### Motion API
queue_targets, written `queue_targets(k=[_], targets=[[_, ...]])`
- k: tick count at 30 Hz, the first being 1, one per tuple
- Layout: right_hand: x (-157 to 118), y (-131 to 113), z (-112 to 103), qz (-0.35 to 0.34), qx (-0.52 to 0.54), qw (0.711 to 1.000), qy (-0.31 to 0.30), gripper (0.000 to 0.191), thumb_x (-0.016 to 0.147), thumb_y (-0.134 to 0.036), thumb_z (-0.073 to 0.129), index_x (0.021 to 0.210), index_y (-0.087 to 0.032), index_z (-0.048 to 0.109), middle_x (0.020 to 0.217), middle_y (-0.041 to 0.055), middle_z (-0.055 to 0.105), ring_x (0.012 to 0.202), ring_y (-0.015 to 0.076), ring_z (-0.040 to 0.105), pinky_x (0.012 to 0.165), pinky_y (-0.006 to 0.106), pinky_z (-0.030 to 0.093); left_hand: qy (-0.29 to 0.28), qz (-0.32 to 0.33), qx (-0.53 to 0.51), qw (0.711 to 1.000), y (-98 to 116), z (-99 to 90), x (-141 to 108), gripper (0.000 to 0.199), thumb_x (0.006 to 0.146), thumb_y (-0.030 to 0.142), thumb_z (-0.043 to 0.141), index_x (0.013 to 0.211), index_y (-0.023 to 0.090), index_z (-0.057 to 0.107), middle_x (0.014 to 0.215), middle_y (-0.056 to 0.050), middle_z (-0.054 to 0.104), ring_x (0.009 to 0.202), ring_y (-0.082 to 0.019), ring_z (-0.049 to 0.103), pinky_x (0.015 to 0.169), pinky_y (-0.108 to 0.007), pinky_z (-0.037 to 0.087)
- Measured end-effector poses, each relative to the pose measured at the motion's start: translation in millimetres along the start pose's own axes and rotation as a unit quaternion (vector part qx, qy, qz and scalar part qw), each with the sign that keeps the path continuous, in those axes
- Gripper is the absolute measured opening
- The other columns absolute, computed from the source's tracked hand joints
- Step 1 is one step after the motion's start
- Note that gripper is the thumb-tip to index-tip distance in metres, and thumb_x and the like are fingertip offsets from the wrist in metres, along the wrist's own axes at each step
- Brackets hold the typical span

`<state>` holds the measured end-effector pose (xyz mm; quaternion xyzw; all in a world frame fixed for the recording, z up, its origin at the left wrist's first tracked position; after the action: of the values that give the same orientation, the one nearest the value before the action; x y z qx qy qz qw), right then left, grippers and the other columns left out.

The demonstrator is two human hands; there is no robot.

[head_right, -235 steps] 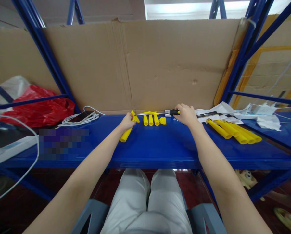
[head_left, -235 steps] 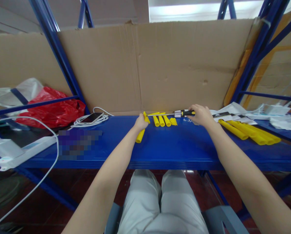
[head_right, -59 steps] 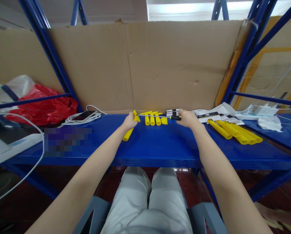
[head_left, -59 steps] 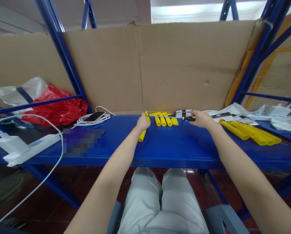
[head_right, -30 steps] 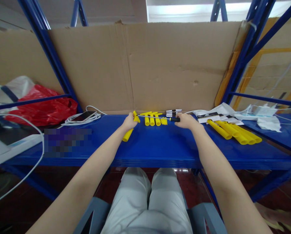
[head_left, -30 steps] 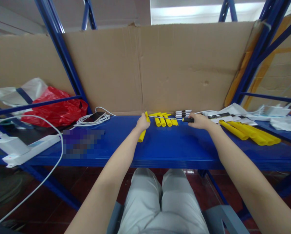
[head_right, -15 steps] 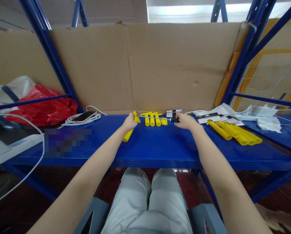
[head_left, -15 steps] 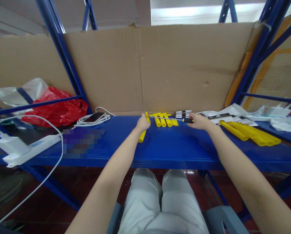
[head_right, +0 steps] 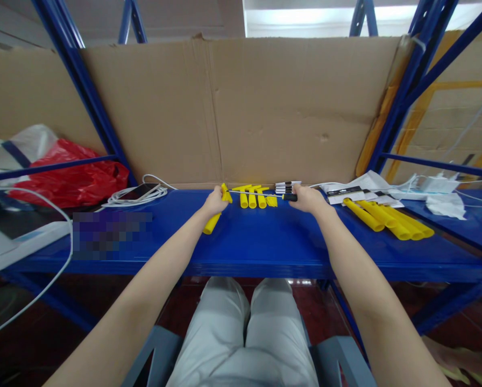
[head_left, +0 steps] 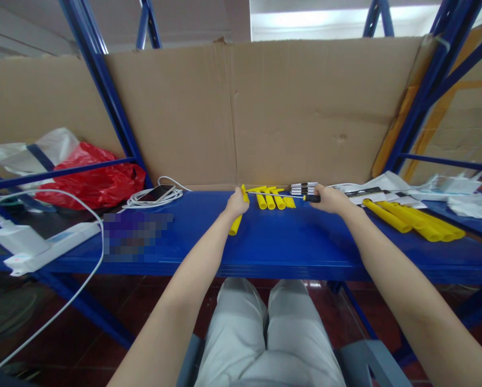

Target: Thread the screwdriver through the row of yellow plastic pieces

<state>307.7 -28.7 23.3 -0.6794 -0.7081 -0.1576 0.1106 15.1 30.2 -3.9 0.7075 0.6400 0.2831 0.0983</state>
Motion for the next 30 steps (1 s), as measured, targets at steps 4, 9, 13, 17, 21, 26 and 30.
queue_targets(k=[4, 9, 13, 17, 21, 26, 30], targets=[[-0.4, -0.3, 0.4, 0.001, -0.002, 1.000, -0.016, 0.029, 0.079, -0.030, 0.060, 0.107, -0.020, 0.064, 0.096, 0.0130, 0.076, 0.087, 0.0285, 0.070, 0.069, 0.031, 0.045, -0.001, 0.000, -0.001, 1.000, 0.0, 0.0, -0.1, 0.033, 0.086, 0.011, 0.061, 0.114, 0.019, 0.047, 0.122, -0.018, 0.070, 0.116, -0.028, 0.068, 0.089, -0.033, 0.052], [2.0, -0.1, 6.2, -0.026, 0.002, 0.999, -0.044, 0.027, 0.080, -0.028, 0.059, 0.103, -0.019, 0.068, 0.101, 0.0132, 0.077, 0.092, 0.0288, 0.071, 0.075, 0.032, 0.047, 0.001, 0.006, 0.001, 1.000, 0.4, -0.1, -0.2, 0.032, 0.086, 0.011, 0.061, 0.114, 0.018, 0.047, 0.122, -0.018, 0.070, 0.116, -0.028, 0.067, 0.090, -0.033, 0.052], [2.9, -0.2, 5.6, -0.032, -0.016, 0.999, -0.035, 0.023, 0.079, -0.028, 0.058, 0.096, -0.019, 0.070, 0.101, 0.0135, 0.076, 0.093, 0.0292, 0.071, 0.077, 0.032, 0.048, 0.005, 0.002, 0.002, 1.000, 0.2, -0.2, -0.4, 0.034, 0.085, 0.012, 0.062, 0.116, 0.019, 0.048, 0.123, -0.018, 0.070, 0.116, -0.029, 0.068, 0.092, -0.035, 0.053], [2.6, 1.0, 4.7, -0.032, -0.029, 0.999, -0.019, 0.022, 0.077, -0.029, 0.062, 0.096, -0.021, 0.068, 0.095, 0.0121, 0.076, 0.089, 0.0281, 0.070, 0.071, 0.031, 0.047, 0.007, 0.002, -0.001, 1.000, -0.6, 0.2, 0.1, 0.034, 0.084, 0.011, 0.063, 0.114, 0.020, 0.049, 0.120, -0.018, 0.071, 0.116, -0.030, 0.068, 0.092, -0.036, 0.053], [1.5, 2.2, 2.9, -0.021, -0.021, 1.000, -0.009, 0.028, 0.078, -0.030, 0.062, 0.103, -0.020, 0.066, 0.093, 0.0126, 0.076, 0.088, 0.0278, 0.070, 0.070, 0.031, 0.046, 0.003, 0.005, -0.001, 1.000, -1.1, 0.8, 0.7, 0.034, 0.084, 0.011, 0.063, 0.113, 0.020, 0.048, 0.119, -0.018, 0.071, 0.116, -0.029, 0.068, 0.091, -0.035, 0.053], [1.6, 2.4, 5.2, -0.023, -0.017, 0.999, -0.039, 0.029, 0.080, -0.032, 0.059, 0.104, -0.020, 0.069, 0.103, 0.0141, 0.077, 0.094, 0.0302, 0.071, 0.075, 0.033, 0.048, 0.003, 0.008, 0.005, 1.000, -0.5, 0.8, 0.8, 0.034, 0.083, 0.011, 0.063, 0.112, 0.021, 0.048, 0.118, -0.017, 0.072, 0.114, -0.029, 0.068, 0.090, -0.035, 0.053], [4.4, 5.3, 10.7, -0.030, -0.008, 0.998, -0.054, 0.031, 0.079, -0.032, 0.060, 0.105, -0.020, 0.070, 0.105, 0.0124, 0.077, 0.095, 0.0290, 0.071, 0.078, 0.033, 0.049, 0.002, 0.009, 0.006, 1.000, -0.8, 1.4, 1.2, 0.032, 0.084, 0.012, 0.062, 0.111, 0.020, 0.047, 0.118, -0.017, 0.071, 0.114, -0.029, 0.068, 0.089, -0.033, 0.053]])
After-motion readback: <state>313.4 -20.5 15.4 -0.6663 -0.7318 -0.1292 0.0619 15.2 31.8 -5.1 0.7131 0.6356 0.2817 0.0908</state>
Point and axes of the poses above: each hand's wrist, its own x-axis towards the middle knuckle, its own z-axis out of the palm, y = z × x, the point moved 5 cm from there along x, towards the middle knuckle
